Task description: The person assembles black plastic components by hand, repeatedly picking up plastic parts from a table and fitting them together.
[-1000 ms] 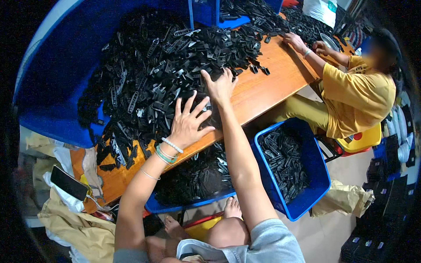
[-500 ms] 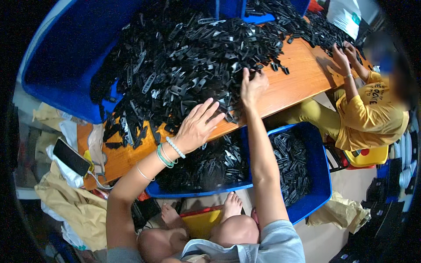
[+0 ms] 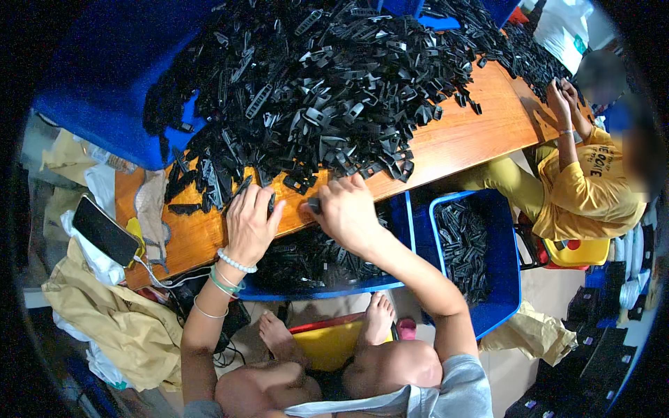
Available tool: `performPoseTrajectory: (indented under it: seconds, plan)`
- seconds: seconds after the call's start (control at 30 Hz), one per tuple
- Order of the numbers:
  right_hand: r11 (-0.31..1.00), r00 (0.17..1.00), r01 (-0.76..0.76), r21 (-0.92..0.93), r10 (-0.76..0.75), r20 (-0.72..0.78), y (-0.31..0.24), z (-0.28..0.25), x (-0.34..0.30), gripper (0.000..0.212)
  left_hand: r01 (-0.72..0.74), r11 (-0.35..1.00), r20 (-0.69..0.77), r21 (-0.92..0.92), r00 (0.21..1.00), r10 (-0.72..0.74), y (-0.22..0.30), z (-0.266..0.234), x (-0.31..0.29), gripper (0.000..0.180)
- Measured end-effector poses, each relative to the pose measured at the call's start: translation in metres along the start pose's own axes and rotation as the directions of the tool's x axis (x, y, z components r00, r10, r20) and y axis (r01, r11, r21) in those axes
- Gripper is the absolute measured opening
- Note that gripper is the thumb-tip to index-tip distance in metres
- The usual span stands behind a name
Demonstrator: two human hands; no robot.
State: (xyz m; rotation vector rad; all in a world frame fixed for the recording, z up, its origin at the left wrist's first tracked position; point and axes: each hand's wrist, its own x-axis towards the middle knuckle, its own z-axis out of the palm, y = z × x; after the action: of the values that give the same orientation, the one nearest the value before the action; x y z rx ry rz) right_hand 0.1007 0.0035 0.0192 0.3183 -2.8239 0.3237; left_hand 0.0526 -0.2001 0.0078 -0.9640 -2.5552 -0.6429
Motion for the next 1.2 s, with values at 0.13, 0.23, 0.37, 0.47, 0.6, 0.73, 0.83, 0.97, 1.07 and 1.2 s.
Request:
performPoseTrajectory:
  seconds: [0.13,0.23,0.37,0.47,0.6,0.73,0.83,0.97,1.07,1.2]
  plan:
    - [0.996,0.996,-0.086,0.003,0.086,0.018,-0.013,0.002,0.005,0.036,0.166,0.970,-0.036,-0.179,0.984,-0.175,-0.004,-0.005,-0.023,0.020]
    - [0.990,0.993,-0.108,0.090,0.111,-0.035,-0.012,0.000,-0.006,0.034,0.211,0.932,-0.060,-0.294,0.969,-0.238,-0.007,-0.017,-0.043,0.021]
    - [0.984,0.981,-0.136,0.112,0.150,-0.126,-0.019,0.002,-0.002,0.034,0.255,0.953,-0.010,-0.163,0.966,-0.260,-0.007,-0.031,-0.046,0.023]
    - [0.983,0.977,-0.125,0.137,0.146,-0.155,-0.021,0.016,0.002,0.035,0.218,0.974,-0.056,-0.068,0.974,-0.221,-0.008,-0.027,-0.044,0.022]
    - [0.863,0.958,-0.165,0.478,0.255,-0.129,-0.028,0.018,-0.003,0.033,0.230,0.920,-0.123,-0.316,0.952,-0.280,-0.010,-0.028,-0.046,0.016]
    - [0.438,0.910,-0.277,0.855,0.405,0.088,-0.030,0.016,-0.005,0.040,0.145,0.867,-0.004,-0.477,0.986,-0.167,-0.015,-0.026,-0.038,0.019]
    - [0.890,0.960,-0.145,0.432,0.232,-0.155,-0.022,0.021,-0.019,0.029,0.107,0.960,-0.043,-0.258,0.992,-0.122,-0.017,-0.029,-0.036,0.029]
    - [0.597,0.893,-0.349,0.722,0.446,0.063,-0.023,0.013,-0.018,0.029,0.128,0.906,0.017,-0.403,0.991,-0.132,-0.019,-0.025,-0.039,0.025]
    - [0.588,0.971,-0.211,0.781,0.215,0.102,-0.030,0.008,-0.009,0.028,0.095,0.885,0.048,-0.456,0.995,-0.082,-0.015,-0.021,-0.031,0.022]
    - [0.705,0.989,-0.149,0.693,0.106,0.105,-0.020,0.013,-0.009,0.031,0.150,0.860,0.066,-0.487,0.989,-0.135,-0.020,-0.019,-0.034,0.020]
